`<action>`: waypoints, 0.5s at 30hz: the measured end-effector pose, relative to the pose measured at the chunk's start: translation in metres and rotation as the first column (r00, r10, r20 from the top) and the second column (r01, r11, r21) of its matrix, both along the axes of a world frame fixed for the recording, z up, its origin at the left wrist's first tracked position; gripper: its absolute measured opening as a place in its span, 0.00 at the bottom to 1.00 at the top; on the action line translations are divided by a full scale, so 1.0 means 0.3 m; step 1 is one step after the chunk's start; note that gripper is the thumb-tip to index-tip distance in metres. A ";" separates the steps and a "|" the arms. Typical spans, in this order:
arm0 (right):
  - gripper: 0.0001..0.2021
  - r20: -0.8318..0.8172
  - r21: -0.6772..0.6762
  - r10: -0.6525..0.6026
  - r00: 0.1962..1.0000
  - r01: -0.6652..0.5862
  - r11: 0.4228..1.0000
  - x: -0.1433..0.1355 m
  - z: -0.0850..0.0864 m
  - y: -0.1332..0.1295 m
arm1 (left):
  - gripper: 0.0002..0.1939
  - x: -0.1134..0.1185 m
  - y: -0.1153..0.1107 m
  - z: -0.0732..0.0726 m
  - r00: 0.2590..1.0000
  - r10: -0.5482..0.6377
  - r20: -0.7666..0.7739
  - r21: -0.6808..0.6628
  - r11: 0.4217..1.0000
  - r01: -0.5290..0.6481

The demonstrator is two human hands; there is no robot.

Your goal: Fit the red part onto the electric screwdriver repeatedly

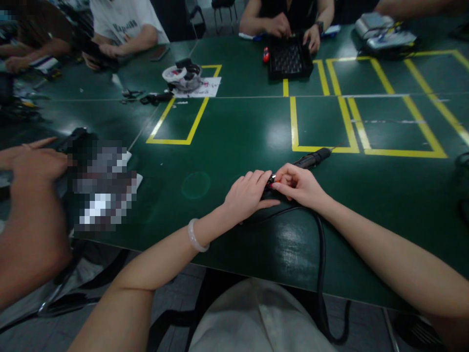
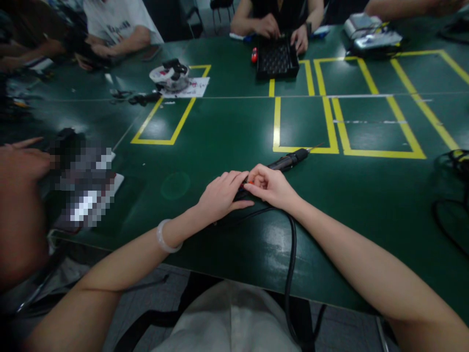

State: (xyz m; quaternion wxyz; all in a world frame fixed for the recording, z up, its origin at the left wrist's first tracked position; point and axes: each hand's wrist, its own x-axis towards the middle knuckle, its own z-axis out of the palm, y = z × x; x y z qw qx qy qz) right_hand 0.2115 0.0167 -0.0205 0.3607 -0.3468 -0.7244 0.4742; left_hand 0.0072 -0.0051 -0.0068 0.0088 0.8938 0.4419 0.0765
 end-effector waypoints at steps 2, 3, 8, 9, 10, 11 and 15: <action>0.12 0.046 0.073 0.014 0.999 -0.017 0.997 0.001 0.001 -0.005 | 0.40 -0.004 0.005 -0.007 1.000 0.001 0.010 -0.006 1.000 0.000; 0.11 0.088 0.150 0.013 0.996 -0.026 0.988 0.001 0.002 -0.008 | 0.41 -0.005 0.006 -0.011 1.000 0.000 0.011 -0.004 1.000 0.000; 0.08 0.360 0.553 -0.013 0.933 -0.202 0.809 0.007 0.011 -0.018 | 0.44 -0.008 0.008 -0.019 1.000 -0.005 0.008 -0.009 1.000 0.005; 0.09 0.395 0.587 -0.008 0.919 -0.246 0.771 0.009 0.013 -0.018 | 0.44 -0.008 0.008 -0.019 1.000 -0.004 0.004 -0.017 1.000 0.004; 0.11 0.417 0.607 -0.001 0.909 -0.278 0.745 0.012 0.017 -0.017 | 0.43 -0.008 0.007 -0.019 1.000 -0.004 0.001 -0.023 1.000 0.004; 0.11 0.428 0.618 0.006 0.904 -0.297 0.728 0.015 0.021 -0.017 | 0.42 -0.009 0.007 -0.018 1.000 -0.004 -0.001 -0.027 1.000 0.004; 0.14 0.413 0.638 0.011 0.910 -0.299 0.710 0.022 0.034 -0.017 | 0.42 -0.007 0.006 -0.009 1.000 -0.010 0.003 -0.034 0.999 0.010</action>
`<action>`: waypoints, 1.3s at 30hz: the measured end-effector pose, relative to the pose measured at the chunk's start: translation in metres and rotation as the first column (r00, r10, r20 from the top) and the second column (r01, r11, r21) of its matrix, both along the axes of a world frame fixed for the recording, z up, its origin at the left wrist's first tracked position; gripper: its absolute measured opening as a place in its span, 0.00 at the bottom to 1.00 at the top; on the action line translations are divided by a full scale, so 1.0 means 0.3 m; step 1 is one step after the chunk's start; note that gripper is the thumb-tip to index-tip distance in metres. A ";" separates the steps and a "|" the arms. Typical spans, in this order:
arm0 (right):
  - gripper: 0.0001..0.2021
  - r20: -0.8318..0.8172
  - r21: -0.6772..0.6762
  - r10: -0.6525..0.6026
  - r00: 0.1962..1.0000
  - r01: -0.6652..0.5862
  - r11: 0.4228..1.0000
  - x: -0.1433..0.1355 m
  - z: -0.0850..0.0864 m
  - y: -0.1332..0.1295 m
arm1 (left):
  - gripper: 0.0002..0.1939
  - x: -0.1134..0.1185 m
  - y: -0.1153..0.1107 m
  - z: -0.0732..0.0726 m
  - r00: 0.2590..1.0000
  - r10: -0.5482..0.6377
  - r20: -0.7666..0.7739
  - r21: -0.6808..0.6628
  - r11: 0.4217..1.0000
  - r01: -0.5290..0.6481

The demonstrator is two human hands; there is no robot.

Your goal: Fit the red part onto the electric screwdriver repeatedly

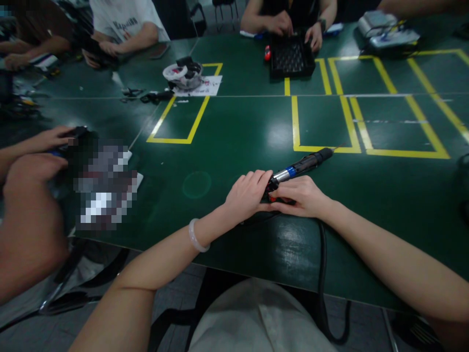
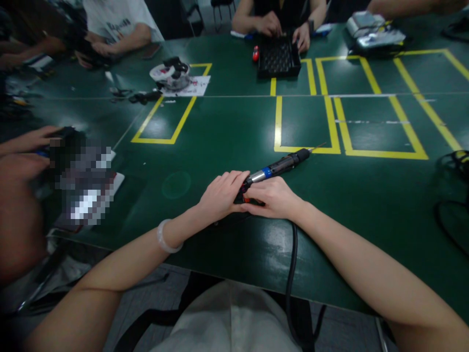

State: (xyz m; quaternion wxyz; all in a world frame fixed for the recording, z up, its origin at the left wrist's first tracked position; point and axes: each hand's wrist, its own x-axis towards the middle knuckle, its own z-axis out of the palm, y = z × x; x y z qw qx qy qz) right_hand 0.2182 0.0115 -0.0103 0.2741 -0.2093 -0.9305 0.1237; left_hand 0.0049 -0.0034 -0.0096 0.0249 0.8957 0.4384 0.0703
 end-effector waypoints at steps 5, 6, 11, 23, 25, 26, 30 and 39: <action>0.14 -0.068 -0.037 0.002 0.998 -0.004 0.999 -0.004 -0.006 -0.003 | 0.35 0.008 -0.007 0.013 1.000 0.011 -0.001 -0.007 1.000 -0.011; 0.13 -0.077 -0.074 -0.013 0.997 0.008 0.997 -0.004 -0.010 -0.002 | 0.33 0.010 -0.008 0.013 1.000 0.019 -0.006 -0.005 1.000 -0.019; 0.11 -0.117 -0.245 -0.160 0.980 0.127 0.961 0.009 -0.022 0.008 | 0.29 0.015 -0.005 0.008 0.999 0.051 -0.016 0.031 0.998 -0.051; 0.13 -0.093 -0.259 -0.215 0.972 0.185 0.948 0.016 -0.014 0.016 | 0.29 -0.129 0.096 0.014 0.980 0.190 -0.062 0.056 0.981 -0.187; 0.13 -0.081 -0.267 -0.216 0.973 0.188 0.945 0.015 -0.014 0.017 | 0.28 -0.175 0.125 0.022 0.965 0.250 -0.080 0.038 0.968 -0.248; 0.14 -0.076 -0.269 -0.217 0.973 0.190 0.944 0.015 -0.015 0.018 | 0.28 -0.199 0.140 0.026 0.955 0.282 -0.087 0.030 0.959 -0.281; 0.15 -0.072 -0.269 -0.222 0.972 0.196 0.943 0.016 -0.019 0.021 | 0.29 -0.305 0.209 0.033 0.903 0.415 -0.111 0.014 0.909 -0.417; 0.16 -0.070 -0.257 -0.214 0.974 0.190 0.947 0.013 -0.030 0.031 | 0.29 -0.553 0.374 0.004 0.750 0.646 -0.143 0.110 0.764 -0.636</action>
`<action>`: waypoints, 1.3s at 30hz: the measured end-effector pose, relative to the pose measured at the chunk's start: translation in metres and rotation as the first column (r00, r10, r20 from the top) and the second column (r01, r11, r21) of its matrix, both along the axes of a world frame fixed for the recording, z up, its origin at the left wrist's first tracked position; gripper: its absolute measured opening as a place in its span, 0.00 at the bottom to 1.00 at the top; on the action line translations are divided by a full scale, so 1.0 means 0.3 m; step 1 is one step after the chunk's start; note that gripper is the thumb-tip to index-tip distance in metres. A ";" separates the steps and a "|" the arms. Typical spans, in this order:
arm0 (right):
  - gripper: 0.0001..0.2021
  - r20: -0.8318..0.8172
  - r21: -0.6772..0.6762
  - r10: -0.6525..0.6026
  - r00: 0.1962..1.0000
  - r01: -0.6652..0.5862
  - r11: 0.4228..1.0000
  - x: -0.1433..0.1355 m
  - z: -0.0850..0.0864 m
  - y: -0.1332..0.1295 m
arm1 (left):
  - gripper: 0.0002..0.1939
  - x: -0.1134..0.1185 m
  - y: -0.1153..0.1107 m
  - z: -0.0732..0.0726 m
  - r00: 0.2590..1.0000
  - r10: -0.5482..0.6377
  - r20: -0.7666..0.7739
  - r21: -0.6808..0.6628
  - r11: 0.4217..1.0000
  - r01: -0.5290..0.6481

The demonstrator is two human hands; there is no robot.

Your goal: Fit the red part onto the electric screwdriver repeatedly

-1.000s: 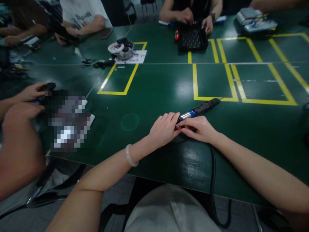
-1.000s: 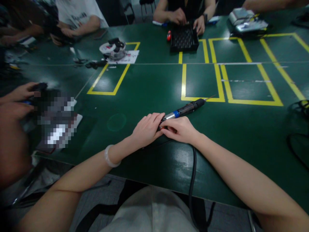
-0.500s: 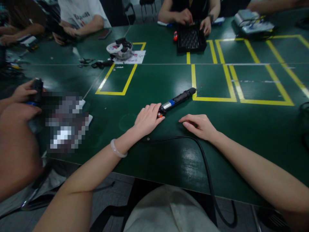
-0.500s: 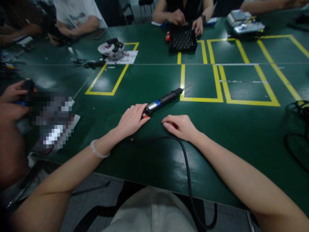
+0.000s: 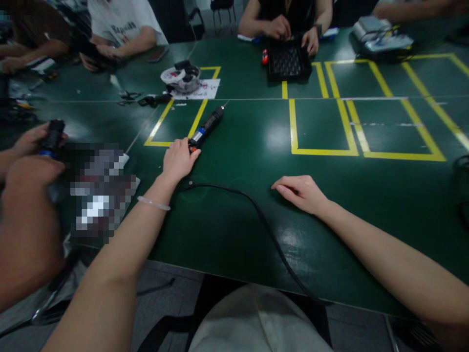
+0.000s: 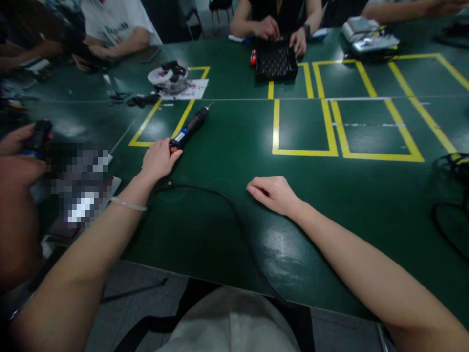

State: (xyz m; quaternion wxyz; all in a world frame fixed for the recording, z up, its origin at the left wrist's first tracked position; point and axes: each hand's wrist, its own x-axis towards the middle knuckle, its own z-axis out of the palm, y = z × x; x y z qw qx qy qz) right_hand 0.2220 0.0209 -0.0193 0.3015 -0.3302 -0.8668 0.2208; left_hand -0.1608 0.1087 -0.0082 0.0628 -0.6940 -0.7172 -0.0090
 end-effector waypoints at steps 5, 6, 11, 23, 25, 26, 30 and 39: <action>0.17 0.016 -0.016 -0.011 1.000 0.011 1.000 0.000 -0.005 0.004 | 0.30 -0.127 0.090 -0.014 0.996 0.082 -0.025 0.035 0.996 -0.082; 0.17 0.018 -0.016 -0.012 1.000 0.013 1.000 0.000 -0.005 0.004 | 0.30 -0.149 0.106 -0.017 0.995 0.096 -0.020 0.040 0.995 -0.095; 0.17 0.014 -0.019 -0.012 1.000 0.013 1.000 0.000 -0.004 0.004 | 0.30 -0.217 0.161 -0.029 0.989 0.147 0.019 0.052 0.988 -0.148; 0.17 0.030 -0.009 -0.014 0.999 0.015 1.000 0.000 -0.007 0.004 | 0.37 -0.222 0.148 -0.024 0.992 0.118 0.034 0.078 0.990 -0.120; 0.17 0.031 -0.010 -0.014 0.999 0.014 1.000 0.000 -0.008 0.004 | 0.38 -0.222 0.143 -0.023 0.993 0.110 0.037 0.084 0.990 -0.113; 0.17 0.031 -0.011 -0.011 0.999 0.012 1.000 0.000 -0.009 0.004 | 0.38 -0.221 0.142 -0.022 0.993 0.112 0.036 0.084 0.990 -0.115; 0.17 0.028 -0.022 -0.002 1.000 0.003 1.000 0.001 -0.011 0.003 | 0.35 -0.215 0.146 -0.019 0.990 0.135 0.051 0.076 0.987 -0.139; 0.18 0.053 -0.051 -0.010 0.999 0.013 0.999 -0.001 -0.012 0.003 | 0.27 -0.198 0.145 -0.019 0.987 0.156 0.032 0.129 0.979 -0.159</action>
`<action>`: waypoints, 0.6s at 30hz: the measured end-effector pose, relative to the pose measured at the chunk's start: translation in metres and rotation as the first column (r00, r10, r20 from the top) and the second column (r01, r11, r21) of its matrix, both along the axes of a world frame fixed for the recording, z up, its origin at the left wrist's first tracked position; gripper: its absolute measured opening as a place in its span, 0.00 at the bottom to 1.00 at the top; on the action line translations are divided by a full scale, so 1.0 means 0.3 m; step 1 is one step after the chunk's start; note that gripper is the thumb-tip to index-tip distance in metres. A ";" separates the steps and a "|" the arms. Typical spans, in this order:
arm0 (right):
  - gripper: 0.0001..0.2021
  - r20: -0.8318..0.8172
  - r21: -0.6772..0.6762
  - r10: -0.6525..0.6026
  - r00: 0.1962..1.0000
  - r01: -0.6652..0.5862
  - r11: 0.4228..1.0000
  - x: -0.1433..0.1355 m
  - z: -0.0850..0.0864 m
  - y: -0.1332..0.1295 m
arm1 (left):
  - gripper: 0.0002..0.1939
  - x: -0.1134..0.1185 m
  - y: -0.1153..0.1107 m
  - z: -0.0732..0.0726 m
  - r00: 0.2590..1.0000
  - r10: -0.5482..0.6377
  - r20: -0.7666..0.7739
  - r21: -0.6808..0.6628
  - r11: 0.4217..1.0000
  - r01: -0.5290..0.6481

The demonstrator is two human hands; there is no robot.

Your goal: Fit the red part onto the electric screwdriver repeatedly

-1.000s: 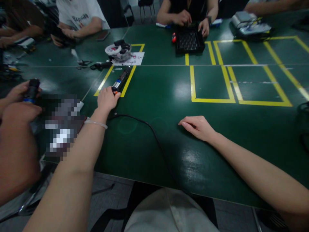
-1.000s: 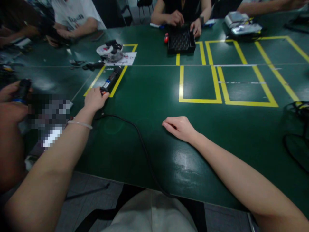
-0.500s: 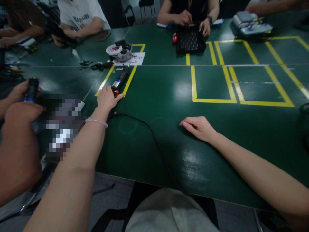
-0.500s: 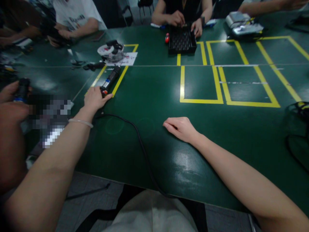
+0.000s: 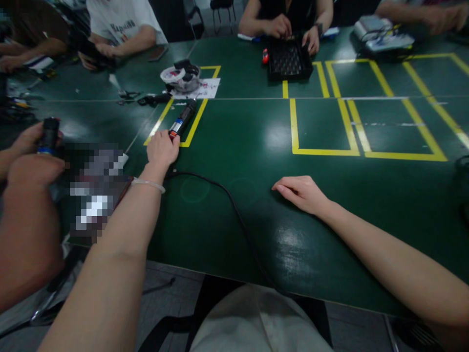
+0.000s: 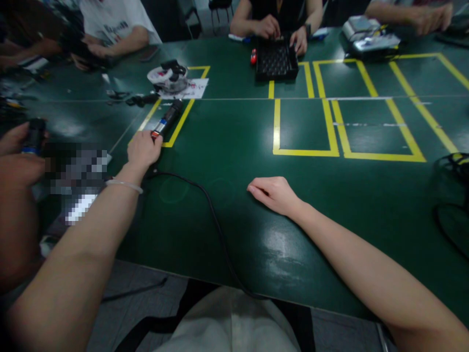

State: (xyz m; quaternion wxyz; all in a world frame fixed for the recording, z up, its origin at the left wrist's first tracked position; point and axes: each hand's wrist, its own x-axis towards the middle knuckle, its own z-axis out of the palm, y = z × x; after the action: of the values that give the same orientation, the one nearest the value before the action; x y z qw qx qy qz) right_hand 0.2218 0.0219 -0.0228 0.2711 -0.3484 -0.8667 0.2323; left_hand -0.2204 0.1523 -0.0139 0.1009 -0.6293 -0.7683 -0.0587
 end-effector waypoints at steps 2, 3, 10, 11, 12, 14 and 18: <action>0.19 0.013 -0.009 0.001 1.000 -0.001 1.000 -0.001 -0.003 0.001 | 0.29 0.004 -0.002 0.000 1.000 0.011 0.005 0.007 1.000 -0.011; 0.19 0.017 -0.013 0.002 1.000 -0.002 1.000 -0.001 -0.004 0.002 | 0.30 0.007 -0.004 0.000 1.000 0.018 0.010 0.010 1.000 -0.018; 0.18 0.035 -0.023 0.005 0.999 -0.004 1.000 -0.007 -0.003 0.007 | 0.32 0.026 -0.014 -0.012 0.998 0.053 0.032 0.039 0.998 -0.054; 0.18 0.036 -0.025 0.006 0.999 -0.005 1.000 -0.008 -0.002 0.007 | 0.32 0.031 -0.016 -0.013 0.998 0.058 0.035 0.034 0.998 -0.059; 0.17 0.036 -0.027 0.008 0.999 -0.007 1.000 -0.009 -0.002 0.008 | 0.32 0.038 -0.020 -0.014 0.997 0.065 0.039 0.029 0.997 -0.066; 0.17 0.036 -0.030 0.011 0.999 -0.009 1.000 -0.010 -0.003 0.008 | 0.32 0.058 -0.032 -0.013 0.996 0.075 0.051 0.017 0.997 -0.076; 0.17 0.042 -0.024 0.005 0.999 -0.004 1.000 -0.012 -0.006 0.009 | 0.32 0.114 -0.078 -0.004 0.995 0.054 0.085 0.005 0.998 -0.055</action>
State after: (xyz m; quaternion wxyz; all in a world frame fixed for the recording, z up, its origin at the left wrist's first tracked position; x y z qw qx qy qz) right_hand 0.2183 0.0246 -0.0245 0.2480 -0.3544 -0.8703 0.2356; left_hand -0.1860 0.1289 -0.0151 0.0723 -0.6047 -0.7885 -0.0854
